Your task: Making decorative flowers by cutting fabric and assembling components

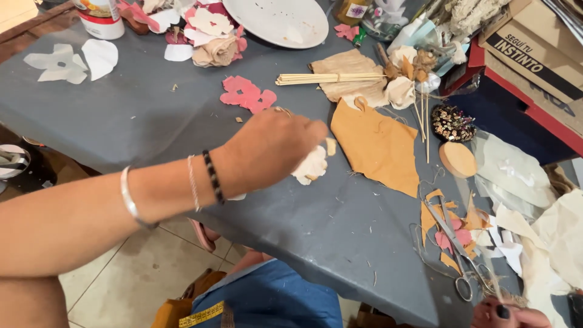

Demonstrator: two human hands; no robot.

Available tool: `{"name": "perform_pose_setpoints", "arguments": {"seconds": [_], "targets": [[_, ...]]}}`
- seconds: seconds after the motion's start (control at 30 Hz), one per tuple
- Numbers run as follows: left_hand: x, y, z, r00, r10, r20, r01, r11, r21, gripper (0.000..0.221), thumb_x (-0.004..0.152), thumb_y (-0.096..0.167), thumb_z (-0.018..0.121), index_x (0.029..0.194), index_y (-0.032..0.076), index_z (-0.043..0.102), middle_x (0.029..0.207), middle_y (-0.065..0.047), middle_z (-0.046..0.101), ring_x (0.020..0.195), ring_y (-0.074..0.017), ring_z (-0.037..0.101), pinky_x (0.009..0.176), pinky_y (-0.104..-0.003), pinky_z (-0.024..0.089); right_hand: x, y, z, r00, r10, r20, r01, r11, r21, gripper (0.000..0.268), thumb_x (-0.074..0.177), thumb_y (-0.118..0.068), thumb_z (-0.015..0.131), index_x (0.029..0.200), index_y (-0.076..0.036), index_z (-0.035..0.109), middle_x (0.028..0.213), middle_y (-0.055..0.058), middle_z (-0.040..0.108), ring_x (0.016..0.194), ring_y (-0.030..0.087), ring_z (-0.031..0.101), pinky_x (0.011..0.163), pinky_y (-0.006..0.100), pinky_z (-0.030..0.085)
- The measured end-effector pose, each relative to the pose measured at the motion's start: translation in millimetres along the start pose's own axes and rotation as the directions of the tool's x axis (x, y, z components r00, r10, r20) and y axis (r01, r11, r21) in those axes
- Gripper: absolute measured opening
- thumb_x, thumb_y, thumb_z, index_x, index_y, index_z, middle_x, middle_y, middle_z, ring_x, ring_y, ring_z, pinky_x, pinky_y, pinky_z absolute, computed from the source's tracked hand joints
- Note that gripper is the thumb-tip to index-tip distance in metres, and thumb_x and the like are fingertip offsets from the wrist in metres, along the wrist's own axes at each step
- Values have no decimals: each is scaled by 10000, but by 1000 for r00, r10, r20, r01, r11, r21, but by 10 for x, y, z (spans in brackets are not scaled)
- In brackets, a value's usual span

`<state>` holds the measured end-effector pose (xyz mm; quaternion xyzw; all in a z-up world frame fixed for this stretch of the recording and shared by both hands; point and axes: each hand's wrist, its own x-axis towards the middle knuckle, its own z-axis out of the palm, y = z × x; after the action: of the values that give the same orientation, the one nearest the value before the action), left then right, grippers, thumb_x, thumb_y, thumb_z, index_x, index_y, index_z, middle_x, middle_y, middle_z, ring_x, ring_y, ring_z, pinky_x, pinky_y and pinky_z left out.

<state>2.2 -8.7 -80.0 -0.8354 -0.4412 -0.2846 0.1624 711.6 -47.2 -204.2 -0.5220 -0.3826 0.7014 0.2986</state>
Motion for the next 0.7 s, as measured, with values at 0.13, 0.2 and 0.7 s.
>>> {"name": "perform_pose_setpoints", "arguments": {"seconds": [0.13, 0.2, 0.7], "targets": [[-152, 528, -265, 963, 220, -154, -210, 975, 78, 248, 689, -108, 623, 804, 84, 514, 671, -58, 485, 500, -292, 531, 429, -428, 436, -259, 90, 2541, 372, -857, -357, 455, 504, -734, 138, 994, -27, 744, 1054, 4, 623, 1137, 181, 704, 1010, 168, 691, 965, 218, 532], [-345, 684, -287, 958, 263, -110, -258, 964, 61, 140, 818, -53, 592, 873, 75, 571, 736, -56, 518, 556, -254, 528, 496, -389, 425, -184, 103, 2817, 331, -870, -366, 483, 489, -726, 134, 962, 24, 744, 1037, 13, 634, 1109, 192, 704, 1007, 184, 695, 955, 241, 556], [-659, 956, -247, 980, 184, -72, -194, 964, -182, 152, 1007, 10, 554, 1098, 42, 671, 1112, -97, 695, 895, -214, 661, 849, -373, 573, 44, -409, 4243, 397, -804, 442, 559, -169, -812, 516, 841, -384, 854, 1227, -90, 676, 1254, 118, 697, 1149, 283, 687, 1096, 484, 484]]}}
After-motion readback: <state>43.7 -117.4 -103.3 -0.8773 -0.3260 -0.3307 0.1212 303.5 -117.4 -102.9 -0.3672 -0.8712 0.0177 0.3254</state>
